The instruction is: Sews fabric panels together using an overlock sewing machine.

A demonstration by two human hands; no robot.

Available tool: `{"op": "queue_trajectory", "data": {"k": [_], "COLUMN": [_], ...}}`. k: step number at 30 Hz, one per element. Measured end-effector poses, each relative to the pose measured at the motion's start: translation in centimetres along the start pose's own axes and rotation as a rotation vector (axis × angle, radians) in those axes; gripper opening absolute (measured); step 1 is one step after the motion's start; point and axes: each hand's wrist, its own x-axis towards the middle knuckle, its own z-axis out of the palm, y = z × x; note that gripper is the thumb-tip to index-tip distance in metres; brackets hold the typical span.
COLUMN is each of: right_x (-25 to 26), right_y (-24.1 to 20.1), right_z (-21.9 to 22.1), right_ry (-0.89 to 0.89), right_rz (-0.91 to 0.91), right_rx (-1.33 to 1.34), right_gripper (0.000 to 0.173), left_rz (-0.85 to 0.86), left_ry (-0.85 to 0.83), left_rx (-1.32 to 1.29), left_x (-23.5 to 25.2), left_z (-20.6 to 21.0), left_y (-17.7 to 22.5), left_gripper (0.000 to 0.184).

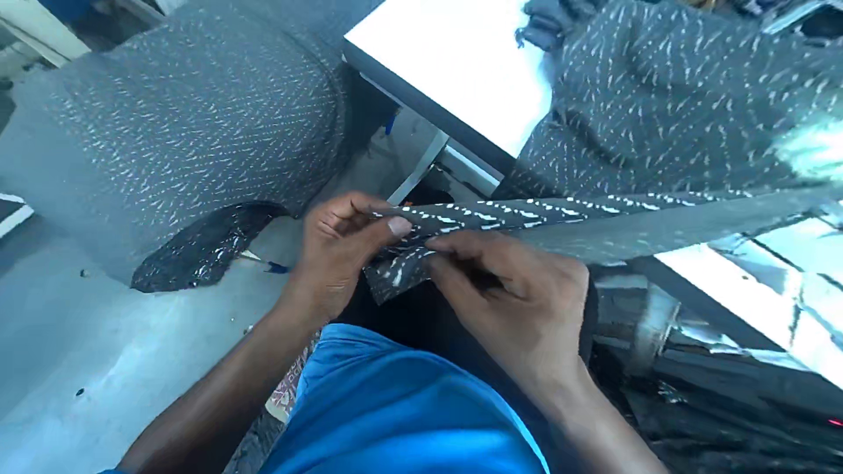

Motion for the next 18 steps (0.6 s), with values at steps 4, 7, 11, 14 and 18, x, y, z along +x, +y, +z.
{"op": "queue_trajectory", "data": {"k": [4, 7, 11, 14, 18], "right_x": [1.3, 2.1, 2.9, 3.1, 3.3], "right_y": [0.0, 0.1, 0.1, 0.1, -0.2], "right_z": [0.8, 1.1, 1.1, 0.8, 0.4], "right_ry": [-0.016, -0.026, -0.054, -0.074, -0.086], "right_rz": [0.049, 0.092, 0.127, 0.143, 0.165], "right_rx": [0.063, 0.093, 0.066, 0.072, 0.091], "right_gripper": [0.008, 0.010, 0.011, 0.010, 0.011], "left_rz": [0.008, 0.029, 0.013, 0.051, 0.111], "left_ry": [-0.012, -0.011, -0.030, -0.083, -0.108], "left_rx": [-0.029, -0.056, -0.038, -0.063, -0.032], "left_x": [-0.4, -0.2, -0.6, -0.7, -0.6], "left_z": [0.1, -0.4, -0.6, -0.9, -0.6], "left_y": [0.2, 0.1, 0.7, 0.5, 0.7], "left_gripper": [0.012, 0.015, 0.022, 0.026, 0.028]}}
